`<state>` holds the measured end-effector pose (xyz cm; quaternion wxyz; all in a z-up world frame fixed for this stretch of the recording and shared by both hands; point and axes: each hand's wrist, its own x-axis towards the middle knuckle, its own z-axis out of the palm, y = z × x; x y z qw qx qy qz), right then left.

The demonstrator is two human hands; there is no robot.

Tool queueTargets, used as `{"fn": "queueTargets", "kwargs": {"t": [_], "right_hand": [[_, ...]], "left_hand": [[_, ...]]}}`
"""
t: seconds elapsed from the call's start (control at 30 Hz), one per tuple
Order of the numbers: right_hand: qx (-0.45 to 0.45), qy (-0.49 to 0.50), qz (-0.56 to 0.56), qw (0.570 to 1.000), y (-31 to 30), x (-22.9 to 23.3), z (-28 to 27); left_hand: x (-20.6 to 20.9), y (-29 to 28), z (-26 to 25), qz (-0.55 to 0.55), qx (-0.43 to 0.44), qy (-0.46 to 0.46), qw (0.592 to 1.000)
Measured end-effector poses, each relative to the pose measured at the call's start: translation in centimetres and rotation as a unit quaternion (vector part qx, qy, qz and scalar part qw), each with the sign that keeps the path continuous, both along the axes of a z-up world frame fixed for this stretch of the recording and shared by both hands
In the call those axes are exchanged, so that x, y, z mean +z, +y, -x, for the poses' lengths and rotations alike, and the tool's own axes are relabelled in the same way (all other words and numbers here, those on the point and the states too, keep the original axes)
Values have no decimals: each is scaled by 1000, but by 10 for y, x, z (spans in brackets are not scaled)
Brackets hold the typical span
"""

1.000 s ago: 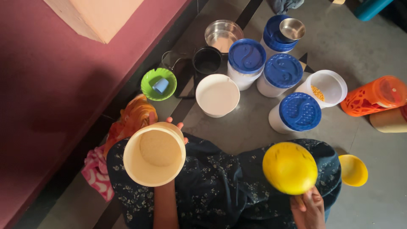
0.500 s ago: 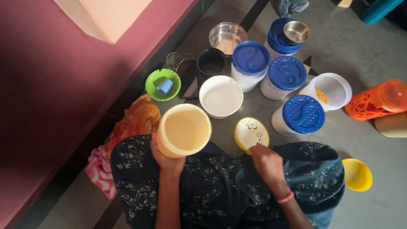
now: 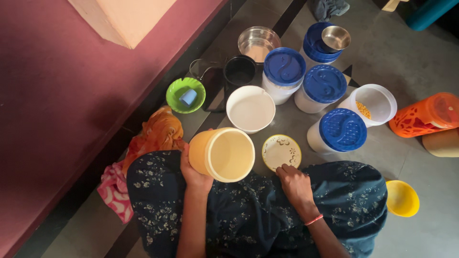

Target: The person sits on the floor and transfers a white granular substance from a yellow container into a white bowl using their hand. They then place a blue lid on the white bowl and set it aside.

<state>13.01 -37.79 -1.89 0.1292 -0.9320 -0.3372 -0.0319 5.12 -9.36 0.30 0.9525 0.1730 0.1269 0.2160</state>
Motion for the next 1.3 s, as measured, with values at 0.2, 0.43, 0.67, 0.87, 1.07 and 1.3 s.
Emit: {"fn": "queueTargets", "kwargs": {"t": [0.2, 0.43, 0.67, 0.87, 1.07, 1.3], "right_hand": [[-2, 25, 24, 999, 5, 9, 1], [-169, 102, -310, 930, 12, 85, 23], [-2, 243, -249, 938, 26, 96, 23], [143, 178, -92, 969, 43, -1, -6], [156, 220, -166, 949, 37, -57, -3], [109, 234, -180, 949, 47, -43, -8]], "left_hand": [[6, -1, 2, 21, -54, -26, 998], [-18, -13, -16, 24, -118, 60, 991], [-57, -33, -33, -56, -218, 130, 965], [-65, -34, -33, -34, -291, 189, 937], [-59, -35, -34, -64, -301, 221, 926], [-60, -33, -35, -58, -289, 245, 924]]}}
